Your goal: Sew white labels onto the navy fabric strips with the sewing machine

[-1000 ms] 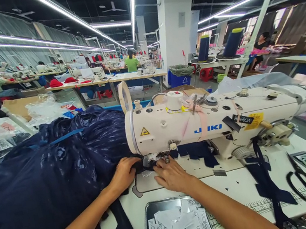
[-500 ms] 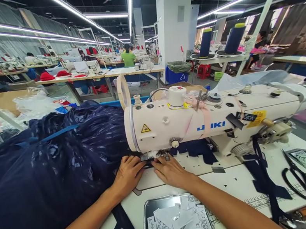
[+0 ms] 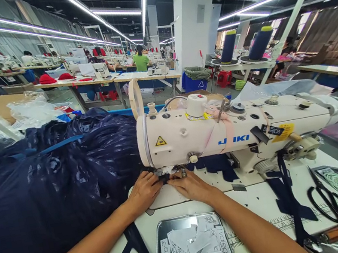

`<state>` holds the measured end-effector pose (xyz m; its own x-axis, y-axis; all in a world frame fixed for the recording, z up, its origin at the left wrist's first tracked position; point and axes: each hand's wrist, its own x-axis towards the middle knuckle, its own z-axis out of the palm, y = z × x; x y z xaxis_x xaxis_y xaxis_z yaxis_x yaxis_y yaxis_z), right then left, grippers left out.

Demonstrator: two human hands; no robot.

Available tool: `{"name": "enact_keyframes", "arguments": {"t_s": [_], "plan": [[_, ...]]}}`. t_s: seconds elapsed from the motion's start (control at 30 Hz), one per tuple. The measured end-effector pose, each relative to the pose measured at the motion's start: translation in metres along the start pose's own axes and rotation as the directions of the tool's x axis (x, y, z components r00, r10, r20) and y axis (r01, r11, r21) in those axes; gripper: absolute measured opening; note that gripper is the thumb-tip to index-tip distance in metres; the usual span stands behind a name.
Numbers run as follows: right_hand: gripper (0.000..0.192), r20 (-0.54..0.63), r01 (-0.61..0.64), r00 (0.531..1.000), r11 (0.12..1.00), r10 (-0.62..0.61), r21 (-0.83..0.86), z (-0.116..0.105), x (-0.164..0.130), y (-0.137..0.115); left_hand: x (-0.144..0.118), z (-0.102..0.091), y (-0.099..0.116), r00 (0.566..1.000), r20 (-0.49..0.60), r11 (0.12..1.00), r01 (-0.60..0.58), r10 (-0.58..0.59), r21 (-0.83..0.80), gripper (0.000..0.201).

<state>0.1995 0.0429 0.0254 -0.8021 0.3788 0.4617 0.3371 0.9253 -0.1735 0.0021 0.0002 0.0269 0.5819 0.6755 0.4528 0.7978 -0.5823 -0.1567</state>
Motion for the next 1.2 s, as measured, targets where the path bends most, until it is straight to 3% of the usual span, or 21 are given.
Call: {"name": "enact_keyframes", "arguments": {"t_s": [0.1, 0.3, 0.63, 0.97, 1.2], "plan": [[0.028, 0.029, 0.098, 0.995, 0.985, -0.094, -0.145, -0.005, 0.001, -0.002, 0.001, -0.001, 0.001, 1.000, 0.024, 1.000, -0.013, 0.013, 0.014, 0.021], [0.027, 0.090, 0.149, 0.988, 0.941, -0.127, -0.305, -0.005, 0.001, -0.006, -0.005, -0.008, 0.004, 0.998, 0.057, 0.994, 0.004, 0.002, -0.105, 0.017], [0.026, 0.017, 0.096, 0.995, 0.964, -0.095, -0.249, -0.002, -0.001, -0.006, -0.015, -0.019, 0.006, 0.976, 0.214, 0.987, 0.070, -0.038, -0.143, 0.035], [0.026, 0.039, 0.059, 0.998, 0.964, -0.051, -0.258, 0.000, 0.001, -0.008, -0.011, -0.019, 0.006, 0.971, 0.233, 0.989, 0.080, -0.048, -0.127, 0.039], [0.030, 0.093, -0.041, 0.993, 0.963, 0.068, -0.268, 0.005, 0.003, -0.010, -0.010, -0.016, 0.005, 0.975, 0.216, 0.994, 0.073, -0.052, -0.087, 0.043]]}}
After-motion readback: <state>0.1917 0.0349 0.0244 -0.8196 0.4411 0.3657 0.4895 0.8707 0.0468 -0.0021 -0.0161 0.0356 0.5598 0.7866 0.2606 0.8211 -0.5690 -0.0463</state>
